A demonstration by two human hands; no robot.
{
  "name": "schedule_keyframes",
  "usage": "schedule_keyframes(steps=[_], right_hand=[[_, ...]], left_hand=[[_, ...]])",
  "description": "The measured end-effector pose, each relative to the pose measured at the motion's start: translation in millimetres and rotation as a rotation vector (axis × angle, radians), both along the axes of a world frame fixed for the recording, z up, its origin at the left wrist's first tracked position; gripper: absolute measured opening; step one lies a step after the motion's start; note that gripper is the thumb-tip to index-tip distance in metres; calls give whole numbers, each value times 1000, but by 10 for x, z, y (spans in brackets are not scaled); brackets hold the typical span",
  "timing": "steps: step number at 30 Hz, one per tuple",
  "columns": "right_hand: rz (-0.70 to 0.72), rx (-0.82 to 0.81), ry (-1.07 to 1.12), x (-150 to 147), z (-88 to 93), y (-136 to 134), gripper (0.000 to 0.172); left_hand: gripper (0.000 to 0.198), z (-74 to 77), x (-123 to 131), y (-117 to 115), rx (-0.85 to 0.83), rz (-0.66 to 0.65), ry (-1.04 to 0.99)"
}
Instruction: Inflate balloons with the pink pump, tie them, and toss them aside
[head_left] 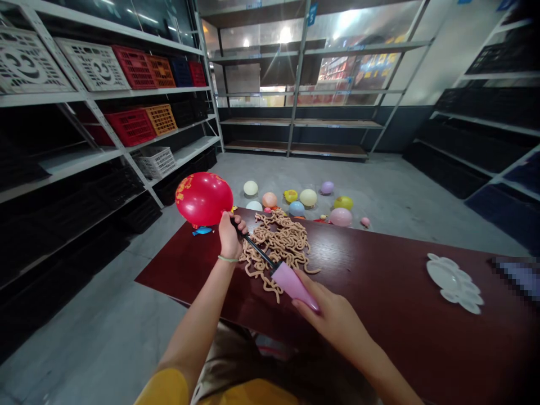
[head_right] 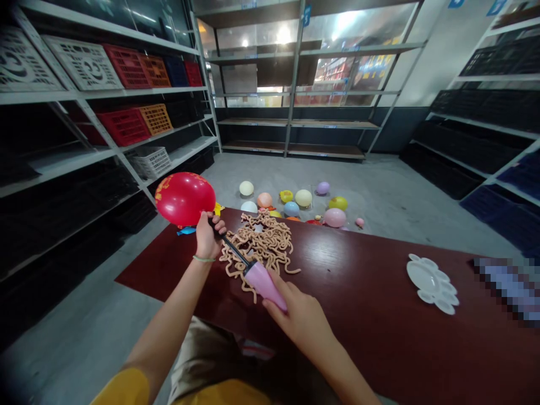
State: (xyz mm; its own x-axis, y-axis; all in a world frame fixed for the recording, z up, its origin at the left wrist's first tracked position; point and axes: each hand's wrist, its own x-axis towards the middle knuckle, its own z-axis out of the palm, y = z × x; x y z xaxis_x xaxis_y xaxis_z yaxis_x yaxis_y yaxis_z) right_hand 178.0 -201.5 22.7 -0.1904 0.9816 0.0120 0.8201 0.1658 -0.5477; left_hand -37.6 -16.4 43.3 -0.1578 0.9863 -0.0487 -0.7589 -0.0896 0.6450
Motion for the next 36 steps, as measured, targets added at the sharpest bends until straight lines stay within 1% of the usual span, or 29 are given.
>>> schedule_keyframes(steps=[2, 5, 8, 11, 14, 18, 22, 26, 32, 34, 36], right_hand=[[-26, 6, 45, -114, 13, 113, 62], [-55, 18, 98, -296, 26, 274, 61], [-27, 17, 147, -403, 16, 331, 64], [36, 19, 194, -373, -34, 262, 67], [65, 0, 167, -229, -97, 127, 67], [59, -54, 106, -17, -117, -51, 67], [33, -30, 65, 62, -81, -134, 66], [-4, -2, 32, -37, -62, -33, 62], [-51, 2, 112, -344, -51, 224, 61], [-40, 12, 147, -391, -69, 238, 63], [-22, 18, 179, -379, -101, 207, 65]], left_hand=[[20, -3, 116, -103, 19, -46, -2], [22, -46, 273, -266, 31, -103, -2], [24, -87, 314, -345, 13, -115, 15], [24, -83, 228, -301, 26, -96, 57], [25, -41, 89, -182, 24, -53, 69], [23, 17, -75, -38, -7, -20, 65], [18, 6, -137, 8, -6, 13, 53], [18, -73, -12, -98, 13, -3, 11], [22, -154, 310, -394, -18, -117, 9], [24, -159, 337, -413, -31, -134, 15], [25, -160, 318, -381, -48, -130, 23]])
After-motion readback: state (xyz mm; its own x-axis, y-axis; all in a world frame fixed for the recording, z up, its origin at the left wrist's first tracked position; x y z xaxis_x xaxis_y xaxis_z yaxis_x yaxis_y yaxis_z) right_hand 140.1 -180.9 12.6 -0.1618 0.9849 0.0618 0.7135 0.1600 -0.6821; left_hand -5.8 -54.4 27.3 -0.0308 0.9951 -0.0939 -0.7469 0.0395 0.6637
